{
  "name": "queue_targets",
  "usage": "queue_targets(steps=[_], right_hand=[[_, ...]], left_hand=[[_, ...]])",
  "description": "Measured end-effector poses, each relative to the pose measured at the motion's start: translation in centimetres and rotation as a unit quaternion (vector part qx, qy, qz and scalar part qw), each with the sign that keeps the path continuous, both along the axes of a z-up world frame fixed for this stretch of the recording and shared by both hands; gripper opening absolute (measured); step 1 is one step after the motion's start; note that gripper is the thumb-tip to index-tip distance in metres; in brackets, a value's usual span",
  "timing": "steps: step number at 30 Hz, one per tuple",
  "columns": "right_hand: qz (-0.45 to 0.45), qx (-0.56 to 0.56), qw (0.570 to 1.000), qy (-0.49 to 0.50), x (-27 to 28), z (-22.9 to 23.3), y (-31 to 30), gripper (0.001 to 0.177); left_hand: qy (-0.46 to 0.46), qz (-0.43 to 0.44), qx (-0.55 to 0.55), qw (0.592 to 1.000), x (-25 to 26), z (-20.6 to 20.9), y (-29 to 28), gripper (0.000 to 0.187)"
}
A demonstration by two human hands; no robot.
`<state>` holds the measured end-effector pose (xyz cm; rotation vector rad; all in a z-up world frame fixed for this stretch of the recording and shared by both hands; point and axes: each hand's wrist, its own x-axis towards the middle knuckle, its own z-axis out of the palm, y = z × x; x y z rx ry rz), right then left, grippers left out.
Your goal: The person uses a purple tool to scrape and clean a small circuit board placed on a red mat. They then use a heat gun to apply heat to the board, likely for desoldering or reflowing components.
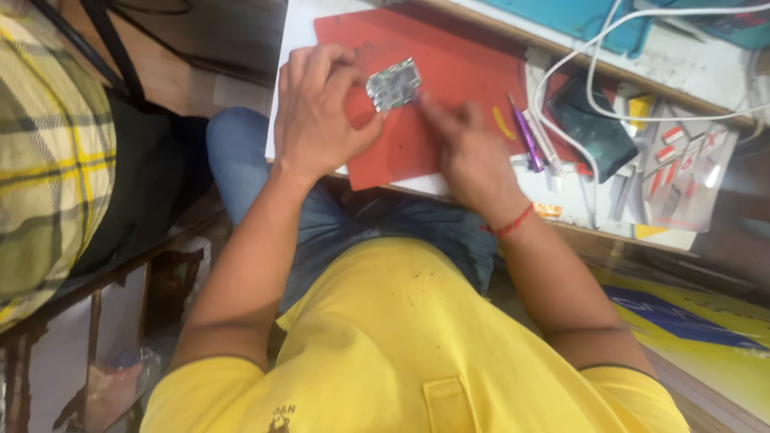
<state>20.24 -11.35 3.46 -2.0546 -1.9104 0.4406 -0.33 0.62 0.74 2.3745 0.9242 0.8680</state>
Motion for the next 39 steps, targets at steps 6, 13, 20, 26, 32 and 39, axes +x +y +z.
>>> queue_targets(steps=[6,13,20,26,32,39], right_hand=[[0.067,-0.023,0.997,0.011,-0.3,-0.1,-1.2,0.066],[0.05,-0.023,0.997,-0.047,-0.9,1.1,-0.6,0.064],[0.047,-0.017,0.999,-0.011,-1.8,2.5,0.4,0.06],[0.011,-0.011,1.0,-0.016,-1.3,1.1,-0.2,0.057],[-0.007,-0.015,0.999,-0.033,-0.9,1.4,0.3,0.057],[-0.012,0.102,0.986,0.132,-2.4,1.9,-0.3,0.042]], left_hand=[[0.01,-0.01,0.003,1.0,0.2,-0.2,-0.2,0.041],[-0.003,-0.005,0.013,1.0,-0.1,-0.9,-0.9,0.038],[0.002,-0.002,0.012,1.0,-0.4,-0.3,-0.8,0.046],[0.013,0.003,-0.001,1.0,0.0,-0.7,-1.7,0.051],[0.001,0.002,0.009,1.0,0.3,0.0,-1.1,0.049],[-0.076,0.034,-0.069,0.994,0.8,0.6,-4.8,0.027]])
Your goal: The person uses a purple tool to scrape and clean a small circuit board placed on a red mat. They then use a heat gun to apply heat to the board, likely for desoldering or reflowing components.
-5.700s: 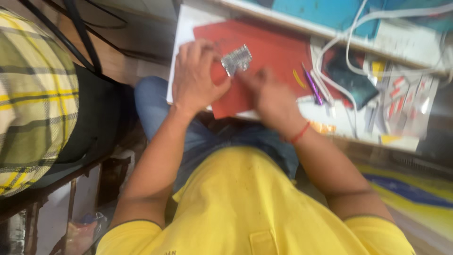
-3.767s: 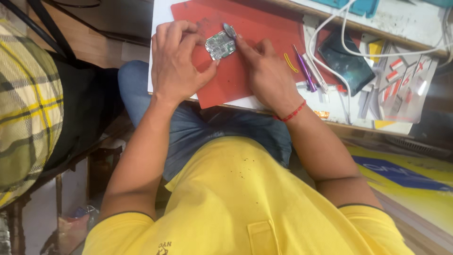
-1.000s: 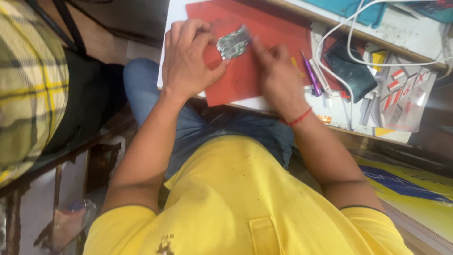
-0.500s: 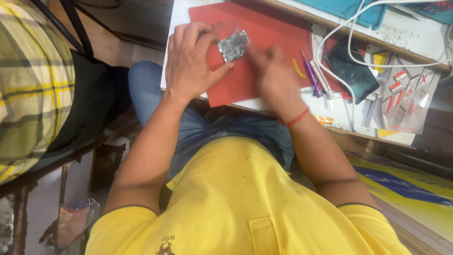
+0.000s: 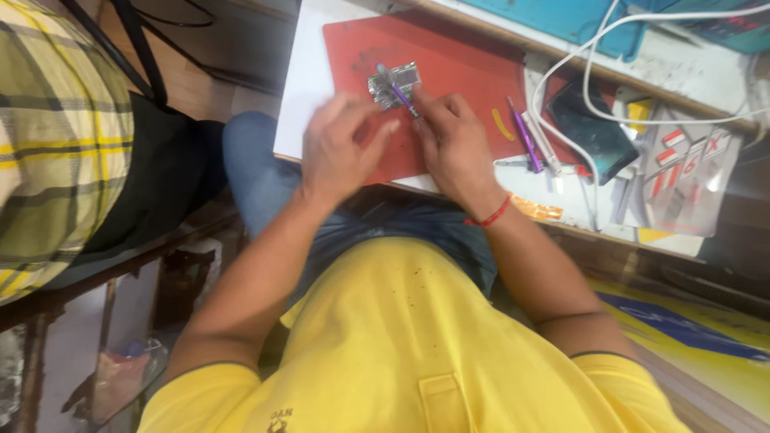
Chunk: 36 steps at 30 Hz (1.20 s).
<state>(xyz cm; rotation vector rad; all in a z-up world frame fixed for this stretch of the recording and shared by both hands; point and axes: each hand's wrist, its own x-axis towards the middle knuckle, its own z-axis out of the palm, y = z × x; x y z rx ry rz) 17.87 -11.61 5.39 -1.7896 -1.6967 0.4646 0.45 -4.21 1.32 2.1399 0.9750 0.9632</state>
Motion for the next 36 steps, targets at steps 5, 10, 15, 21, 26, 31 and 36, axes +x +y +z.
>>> queue_targets(steps=[5,10,15,21,26,31,36], right_hand=[[-0.024,0.073,0.995,0.064,-3.2,-0.3,-1.4,0.051],[0.033,0.052,0.988,0.142,-1.9,2.1,0.4,0.051],[0.135,-0.004,0.968,0.214,2.7,2.9,3.6,0.054],[0.179,-0.058,0.92,0.343,3.4,0.3,5.7,0.023],[0.151,-0.155,0.875,0.433,4.0,-1.1,5.7,0.016],[0.114,0.01,0.993,0.029,6.1,-1.4,5.2,0.021],[0.183,0.045,0.978,-0.09,5.3,-1.7,5.3,0.05]], left_hand=[[-0.212,0.019,-0.273,0.938,1.6,-2.0,-4.1,0.032],[-0.363,0.007,-0.421,0.832,1.5,-2.7,-2.2,0.037],[-0.314,-0.093,-0.577,0.748,-0.4,-2.6,-1.4,0.036],[-0.233,-0.095,-0.543,0.801,0.3,-2.4,-1.5,0.036],[-0.125,-0.086,-0.447,0.881,-1.7,-0.3,-2.3,0.033],[0.079,0.021,-0.063,0.995,-2.6,1.6,-2.7,0.024],[0.244,0.088,0.065,0.964,-1.2,0.3,-2.1,0.032]])
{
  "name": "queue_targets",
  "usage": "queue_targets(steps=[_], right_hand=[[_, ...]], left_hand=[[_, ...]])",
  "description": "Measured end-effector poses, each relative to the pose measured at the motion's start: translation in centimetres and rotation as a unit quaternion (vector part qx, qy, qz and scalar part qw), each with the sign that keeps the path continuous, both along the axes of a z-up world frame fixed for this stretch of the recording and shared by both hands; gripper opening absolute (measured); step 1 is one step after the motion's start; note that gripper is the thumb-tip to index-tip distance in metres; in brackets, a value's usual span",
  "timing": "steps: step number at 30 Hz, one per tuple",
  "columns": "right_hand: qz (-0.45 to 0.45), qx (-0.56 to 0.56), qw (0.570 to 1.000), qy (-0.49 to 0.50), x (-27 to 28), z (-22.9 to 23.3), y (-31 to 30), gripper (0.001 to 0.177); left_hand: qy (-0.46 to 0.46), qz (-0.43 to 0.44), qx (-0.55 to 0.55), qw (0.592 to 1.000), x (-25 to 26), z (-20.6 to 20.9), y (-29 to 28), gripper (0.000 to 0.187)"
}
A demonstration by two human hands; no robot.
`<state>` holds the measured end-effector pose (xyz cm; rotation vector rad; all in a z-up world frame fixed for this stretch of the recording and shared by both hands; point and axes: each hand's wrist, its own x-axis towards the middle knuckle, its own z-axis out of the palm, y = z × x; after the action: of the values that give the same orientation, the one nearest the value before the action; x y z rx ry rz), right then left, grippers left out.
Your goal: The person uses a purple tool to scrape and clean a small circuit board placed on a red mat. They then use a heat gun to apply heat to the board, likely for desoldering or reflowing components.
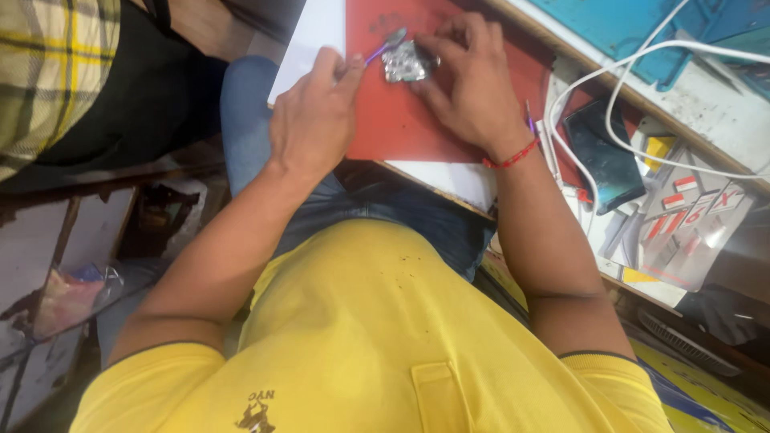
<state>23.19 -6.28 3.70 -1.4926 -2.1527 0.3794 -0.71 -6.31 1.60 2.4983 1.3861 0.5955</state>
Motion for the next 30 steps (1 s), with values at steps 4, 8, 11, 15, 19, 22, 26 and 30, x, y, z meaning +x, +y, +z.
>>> queue_targets(steps=[4,8,11,15,19,22,26,30], right_hand=[[-0.002,-0.03,0.999,0.024,0.1,0.5,0.8,0.05],[-0.002,-0.043,0.999,0.027,0.1,0.1,0.7,0.051],[0.0,-0.047,0.998,0.029,0.4,0.2,0.8,0.051],[-0.002,-0.039,0.999,0.024,-0.1,0.1,1.1,0.054],[0.001,-0.06,0.998,0.02,0.4,0.7,0.4,0.051],[0.0,-0.043,0.999,0.012,-0.3,0.6,1.1,0.053],[0.0,-0.06,0.998,0.015,0.6,0.3,1.0,0.052],[0.023,-0.067,0.997,0.012,0.5,1.3,0.8,0.052]], left_hand=[[0.002,-0.047,0.003,0.999,-0.3,0.3,-1.0,0.047],[0.015,-0.009,-0.039,0.999,-1.1,1.0,-1.5,0.037],[-0.025,-0.044,-0.016,0.999,-0.6,0.8,-1.5,0.034],[-0.016,0.01,-0.043,0.999,-1.1,0.7,-0.8,0.036],[-0.032,-0.049,-0.025,0.998,-0.7,0.4,-1.3,0.035],[-0.022,-0.015,-0.04,0.999,-1.4,0.7,-0.6,0.035],[-0.043,-0.032,-0.058,0.997,-1.2,-0.7,-1.2,0.036],[-0.027,-0.01,-0.177,0.984,-1.1,-0.7,-0.8,0.021]])
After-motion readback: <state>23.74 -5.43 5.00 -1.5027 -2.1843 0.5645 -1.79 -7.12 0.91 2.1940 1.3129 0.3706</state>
